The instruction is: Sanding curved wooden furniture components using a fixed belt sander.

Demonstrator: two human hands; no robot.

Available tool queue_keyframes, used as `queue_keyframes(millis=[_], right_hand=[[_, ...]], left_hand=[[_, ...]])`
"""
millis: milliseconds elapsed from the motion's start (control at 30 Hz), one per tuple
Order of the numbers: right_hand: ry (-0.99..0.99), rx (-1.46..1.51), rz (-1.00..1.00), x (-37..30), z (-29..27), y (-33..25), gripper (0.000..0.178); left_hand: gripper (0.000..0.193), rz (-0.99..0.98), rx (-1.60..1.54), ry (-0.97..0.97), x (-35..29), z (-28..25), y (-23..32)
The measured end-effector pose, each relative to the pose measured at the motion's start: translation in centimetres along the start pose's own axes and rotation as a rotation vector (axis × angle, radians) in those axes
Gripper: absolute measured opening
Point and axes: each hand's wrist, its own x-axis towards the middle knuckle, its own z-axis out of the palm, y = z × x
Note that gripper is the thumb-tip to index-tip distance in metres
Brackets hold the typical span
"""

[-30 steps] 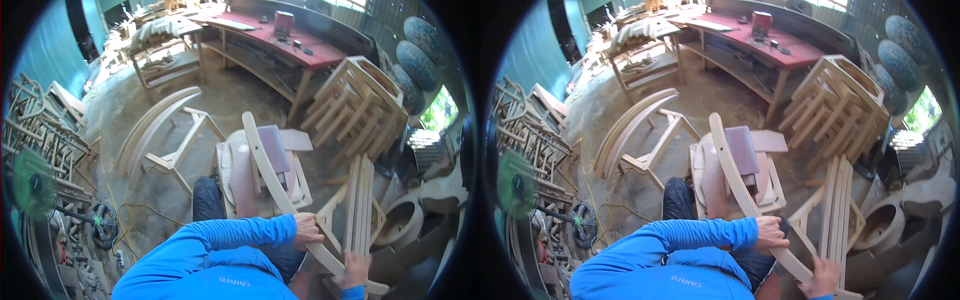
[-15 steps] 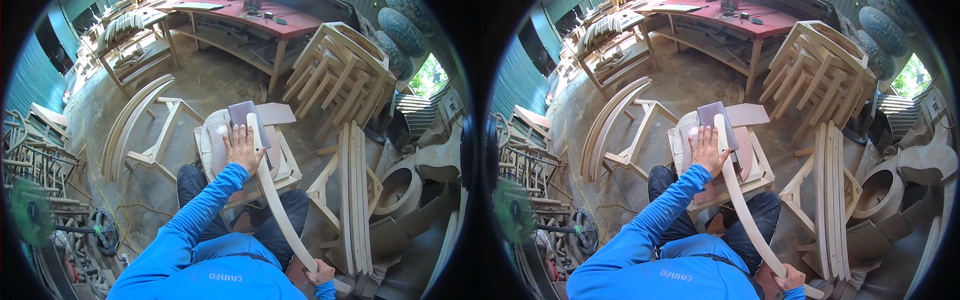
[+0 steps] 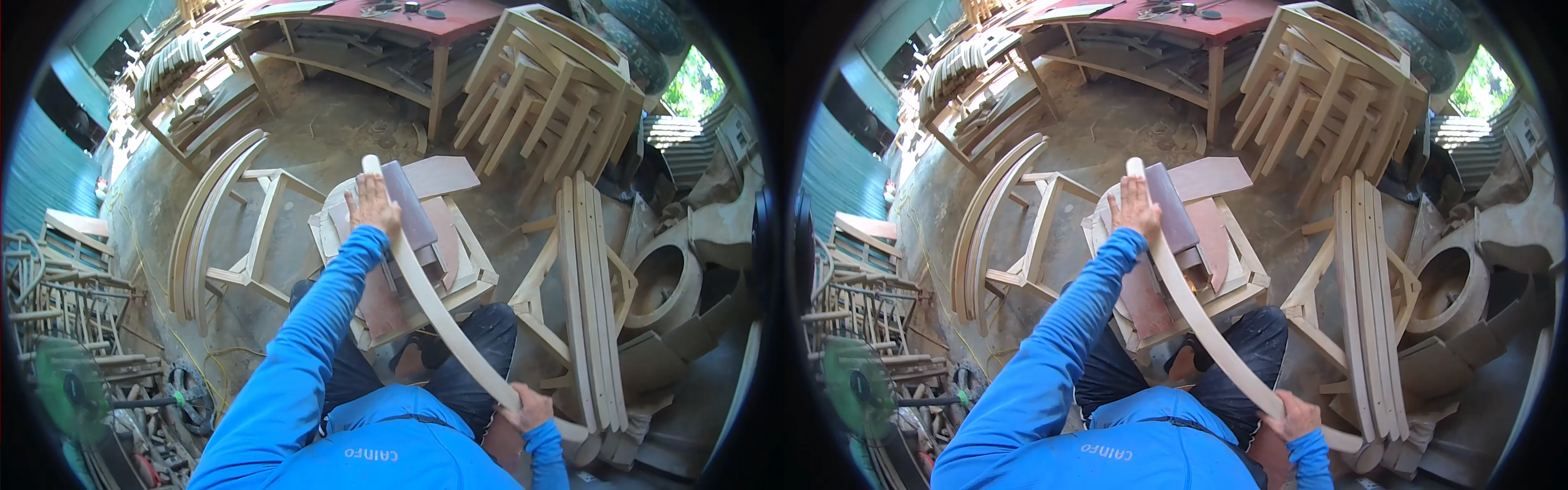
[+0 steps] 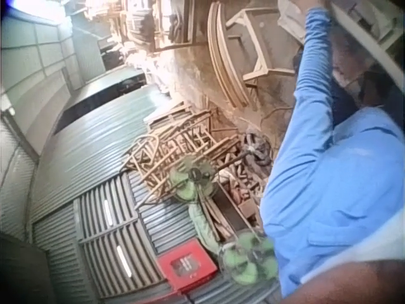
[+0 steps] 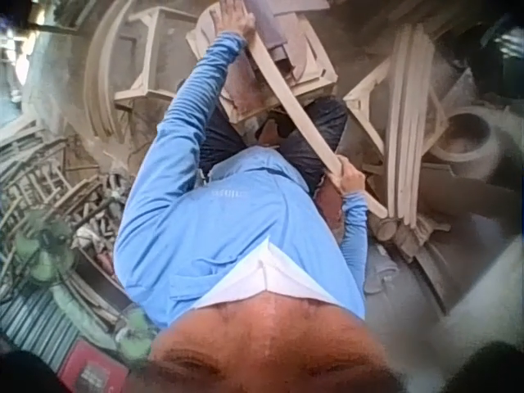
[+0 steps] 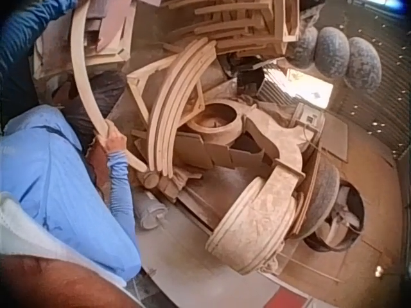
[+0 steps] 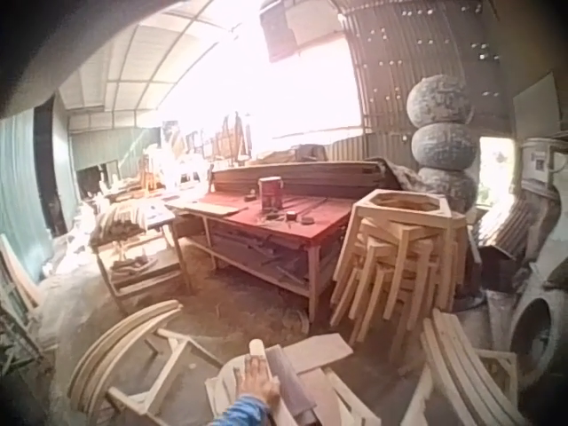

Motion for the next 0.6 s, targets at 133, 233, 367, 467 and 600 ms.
queue_keyframes(millis=[133,233,367,467,600], right_hand=[[0.018,0.016,-0.108,2.7,-0.4,-0.9,0.057],[-0.012,0.016,-0.086,-0.7,-0.2,0.9,0.057],[-0.037,0.047,-0.067,-8.0,-1.7,4.2,0.056],[-0.175,0.035,0.003,-10.1,-1.9,4.7,0.055],[-0.089,-0.027,-0.080,-5.6,-1.0,4.0,0.066]], left_hand=[[0.082,-0.014,-0.024,0.014,2.3,0.1,-2.2],[0.082,0.025,-0.028,0.028,0.1,0.4,-0.4],[0.086,0.080,0.066,0.000,-7.7,0.5,5.1],[0.088,0.079,0.041,0.022,-9.5,0.8,5.9],[0.087,0.066,0.092,-0.021,-4.8,0.3,3.5]])
